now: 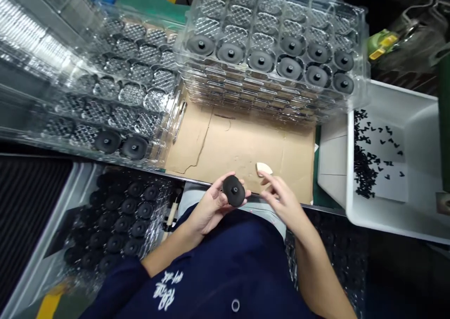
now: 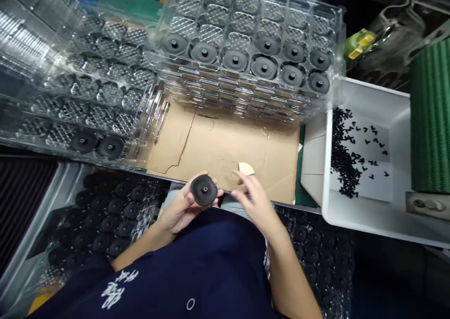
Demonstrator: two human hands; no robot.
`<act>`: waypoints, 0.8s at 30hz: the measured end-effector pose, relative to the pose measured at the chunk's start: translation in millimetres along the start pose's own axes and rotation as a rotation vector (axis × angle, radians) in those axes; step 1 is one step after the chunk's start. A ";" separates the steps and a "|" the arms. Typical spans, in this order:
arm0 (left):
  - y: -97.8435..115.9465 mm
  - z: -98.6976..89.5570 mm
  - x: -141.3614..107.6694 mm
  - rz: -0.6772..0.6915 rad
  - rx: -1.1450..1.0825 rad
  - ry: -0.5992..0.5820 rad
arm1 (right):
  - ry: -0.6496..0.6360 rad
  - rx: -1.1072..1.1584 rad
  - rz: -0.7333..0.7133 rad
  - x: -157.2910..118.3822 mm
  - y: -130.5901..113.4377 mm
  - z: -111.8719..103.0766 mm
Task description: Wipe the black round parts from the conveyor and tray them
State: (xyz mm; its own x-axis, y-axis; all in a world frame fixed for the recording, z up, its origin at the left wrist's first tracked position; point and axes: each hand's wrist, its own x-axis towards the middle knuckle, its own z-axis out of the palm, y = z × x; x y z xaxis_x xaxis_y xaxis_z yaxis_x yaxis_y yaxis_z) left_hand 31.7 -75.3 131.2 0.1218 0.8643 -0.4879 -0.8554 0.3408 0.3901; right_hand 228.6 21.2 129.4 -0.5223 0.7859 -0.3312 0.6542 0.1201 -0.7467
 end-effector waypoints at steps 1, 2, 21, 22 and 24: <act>2.8 -1.8 -2.1 0.004 -0.025 0.004 | 0.080 -0.068 0.084 9.7 12.3 -0.8; 5.3 -3.0 -3.7 0.005 -0.043 0.004 | 0.172 -0.137 0.155 19.3 24.3 1.0; 12.2 7.6 -2.6 0.002 0.020 0.024 | 0.422 -0.024 -0.457 -9.8 -83.5 14.7; 12.2 8.9 -0.9 0.001 0.039 0.020 | 0.409 -0.047 -0.512 -14.6 -91.1 17.5; 12.4 11.6 1.9 0.018 0.080 0.009 | 0.321 -0.067 -0.549 -19.0 -97.4 21.7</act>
State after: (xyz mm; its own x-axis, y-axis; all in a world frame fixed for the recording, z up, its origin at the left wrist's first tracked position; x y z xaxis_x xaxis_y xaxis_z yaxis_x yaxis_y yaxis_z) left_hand 27.1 -65.2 144.2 0.1018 0.8672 -0.4874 -0.8144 0.3540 0.4598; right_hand 162.9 -18.6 195.9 -0.6080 0.7405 0.2865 0.3760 0.5863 -0.7176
